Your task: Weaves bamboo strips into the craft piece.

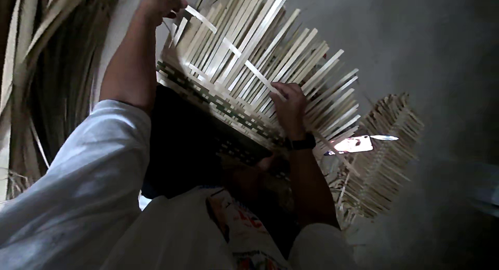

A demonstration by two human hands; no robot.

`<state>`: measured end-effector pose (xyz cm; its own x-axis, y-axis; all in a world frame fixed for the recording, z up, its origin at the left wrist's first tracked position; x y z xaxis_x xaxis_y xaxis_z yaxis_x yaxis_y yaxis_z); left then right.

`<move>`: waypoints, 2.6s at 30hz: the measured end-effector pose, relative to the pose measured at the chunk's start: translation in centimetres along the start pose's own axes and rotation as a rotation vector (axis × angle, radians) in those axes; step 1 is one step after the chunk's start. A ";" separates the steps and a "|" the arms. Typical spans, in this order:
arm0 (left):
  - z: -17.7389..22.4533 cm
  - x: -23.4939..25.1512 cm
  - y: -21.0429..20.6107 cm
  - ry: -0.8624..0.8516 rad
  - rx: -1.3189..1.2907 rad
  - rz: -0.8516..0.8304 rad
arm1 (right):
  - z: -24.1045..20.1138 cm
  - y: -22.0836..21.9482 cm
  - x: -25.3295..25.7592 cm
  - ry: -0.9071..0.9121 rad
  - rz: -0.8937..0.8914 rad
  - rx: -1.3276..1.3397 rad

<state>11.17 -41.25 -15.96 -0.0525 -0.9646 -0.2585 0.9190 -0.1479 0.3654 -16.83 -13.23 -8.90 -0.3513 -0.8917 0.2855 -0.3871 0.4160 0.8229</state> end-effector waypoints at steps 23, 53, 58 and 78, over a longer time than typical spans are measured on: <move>-0.5 -2.6 7.7 -0.268 0.164 0.206 | 0.1 -2.4 0.8 0.009 -0.153 -0.026; -3.6 -4.3 2.2 -0.288 0.449 -0.090 | -0.5 -6.7 0.9 0.062 -0.205 0.072; -4.6 -3.6 2.0 -0.253 0.387 -0.164 | -0.7 -6.6 0.9 0.091 -0.225 0.055; -7.0 -3.3 1.1 0.022 -0.318 -0.262 | -0.3 -7.2 1.0 0.100 -0.242 0.075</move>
<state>15.06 -36.72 -21.03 -0.2955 -0.8980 -0.3261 0.9508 -0.3097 -0.0089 -14.15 -17.13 -14.36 -0.1567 -0.9784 0.1348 -0.5134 0.1973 0.8351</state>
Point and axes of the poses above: each hand's wrist, its own x-axis towards the middle knuckle, its own y-axis out of the back of the hand, z = x × y, the point moved 10 cm from there along x, towards the middle knuckle, and after that the axes turned 15 degrees about z, right-handed, at the moved point
